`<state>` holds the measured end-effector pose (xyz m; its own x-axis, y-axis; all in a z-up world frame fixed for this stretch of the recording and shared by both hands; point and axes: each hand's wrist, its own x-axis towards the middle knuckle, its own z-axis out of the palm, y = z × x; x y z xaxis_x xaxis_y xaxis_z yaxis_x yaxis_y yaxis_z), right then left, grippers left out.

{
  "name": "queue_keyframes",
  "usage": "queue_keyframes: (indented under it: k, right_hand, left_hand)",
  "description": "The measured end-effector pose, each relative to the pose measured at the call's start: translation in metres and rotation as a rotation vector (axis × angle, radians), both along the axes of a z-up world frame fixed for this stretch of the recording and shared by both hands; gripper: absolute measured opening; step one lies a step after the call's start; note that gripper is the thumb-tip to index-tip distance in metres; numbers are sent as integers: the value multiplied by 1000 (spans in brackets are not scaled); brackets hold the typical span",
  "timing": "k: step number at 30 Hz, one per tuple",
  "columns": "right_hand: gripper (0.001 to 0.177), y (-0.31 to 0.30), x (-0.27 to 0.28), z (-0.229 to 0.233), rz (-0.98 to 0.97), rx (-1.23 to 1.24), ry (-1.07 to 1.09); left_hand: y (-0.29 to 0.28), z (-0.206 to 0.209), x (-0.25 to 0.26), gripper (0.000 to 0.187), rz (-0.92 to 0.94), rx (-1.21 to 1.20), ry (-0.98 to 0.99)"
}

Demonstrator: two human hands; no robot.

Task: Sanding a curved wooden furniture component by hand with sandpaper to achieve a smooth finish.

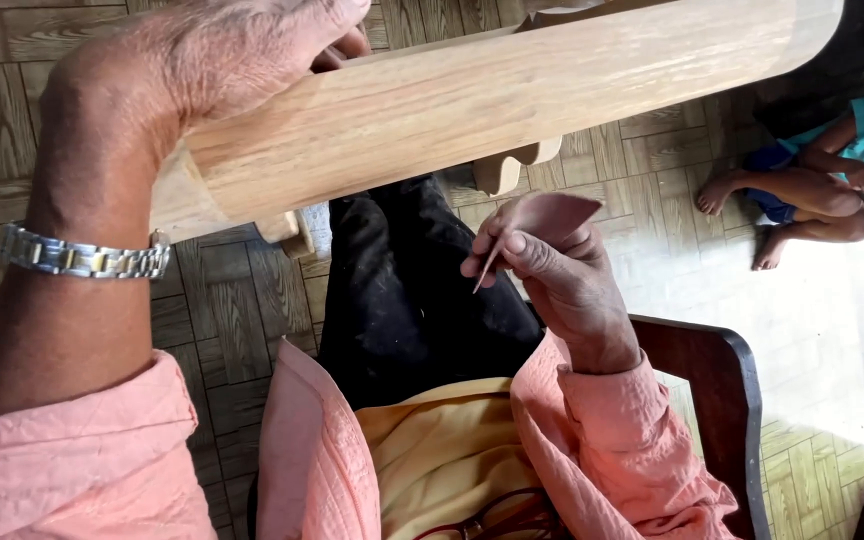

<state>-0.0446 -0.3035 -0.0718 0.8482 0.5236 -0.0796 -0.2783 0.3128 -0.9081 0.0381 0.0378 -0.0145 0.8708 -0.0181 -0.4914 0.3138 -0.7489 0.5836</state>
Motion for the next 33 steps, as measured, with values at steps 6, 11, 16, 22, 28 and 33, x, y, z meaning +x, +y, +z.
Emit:
queue_keyframes:
  k: [6, 11, 16, 22, 28, 33]
  right_hand:
    - [23, -8, 7, -23, 232, 447, 179]
    - [38, -10, 6, -21, 484, 799, 430]
    - [38, -10, 2, -35, 521, 884, 635]
    - [33, -6, 4, -38, 681, 928, 618]
    - [42, -8, 0, -30, 647, 907, 673]
    - [31, -1, -9, -20, 240, 197, 457]
  left_hand:
    - [-34, 20, -20, 68, 18, -7, 43]
    - [-57, 41, -26, 70, 4, 10, 50]
    - [-39, 3, -15, 61, -67, -28, -75]
    - [-36, -4, -14, 57, -25, -56, -87]
    - [-44, 13, -19, 60, -93, -90, -150]
    - [-43, 27, -24, 70, -116, 17, -101]
